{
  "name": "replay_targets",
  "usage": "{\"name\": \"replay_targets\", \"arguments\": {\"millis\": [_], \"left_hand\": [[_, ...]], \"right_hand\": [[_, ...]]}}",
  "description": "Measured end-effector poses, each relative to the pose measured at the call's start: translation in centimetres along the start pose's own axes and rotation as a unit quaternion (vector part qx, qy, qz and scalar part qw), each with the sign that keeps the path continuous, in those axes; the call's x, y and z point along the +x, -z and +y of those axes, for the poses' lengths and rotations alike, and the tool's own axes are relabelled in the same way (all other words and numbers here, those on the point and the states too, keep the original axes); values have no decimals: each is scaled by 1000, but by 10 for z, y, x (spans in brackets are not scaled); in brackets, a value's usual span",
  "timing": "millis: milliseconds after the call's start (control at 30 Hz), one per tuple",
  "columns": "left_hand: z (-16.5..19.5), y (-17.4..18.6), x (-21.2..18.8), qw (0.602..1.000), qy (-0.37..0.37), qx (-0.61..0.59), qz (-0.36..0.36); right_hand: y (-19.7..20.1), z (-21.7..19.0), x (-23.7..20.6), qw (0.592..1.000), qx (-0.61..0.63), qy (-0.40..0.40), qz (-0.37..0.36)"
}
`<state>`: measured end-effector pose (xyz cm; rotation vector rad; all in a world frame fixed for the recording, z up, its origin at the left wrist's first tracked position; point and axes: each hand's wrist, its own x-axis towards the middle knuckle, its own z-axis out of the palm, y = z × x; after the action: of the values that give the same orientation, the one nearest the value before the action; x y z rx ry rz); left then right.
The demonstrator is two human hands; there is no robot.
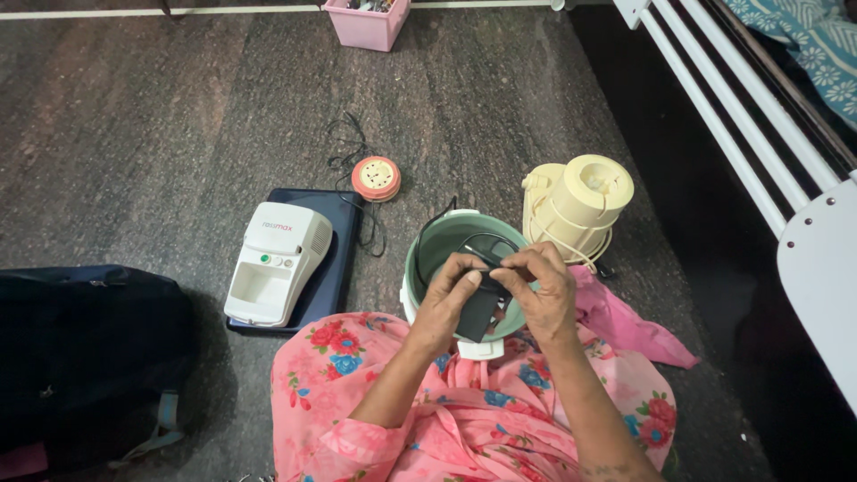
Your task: The person sits on the floor and wipes the inside and outside of a mixer grinder jar with a pink cloth. They then wipe the power cord and adapter, wind the cord around a round extension board, and place the board into the jar.
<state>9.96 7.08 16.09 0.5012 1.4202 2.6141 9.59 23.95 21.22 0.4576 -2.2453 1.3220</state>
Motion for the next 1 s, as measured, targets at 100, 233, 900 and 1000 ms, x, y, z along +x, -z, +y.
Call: {"name": "replay_targets", "arguments": {"millis": [100,233,900,1000], "left_hand": [[3,4,0,998,57,15,18],[1,6,2,991,-37,129,9],[28,-16,-7,901,-153,403,46],[29,-18,-5,892,-148,424,59]], "right_hand": [[10,-6,4,998,35,24,-48],[18,-19,5,990,-97,-5,-105],[10,-28,6,969,-203,-23,-139],[6,-38,6,990,-106,-32,-84]]}}
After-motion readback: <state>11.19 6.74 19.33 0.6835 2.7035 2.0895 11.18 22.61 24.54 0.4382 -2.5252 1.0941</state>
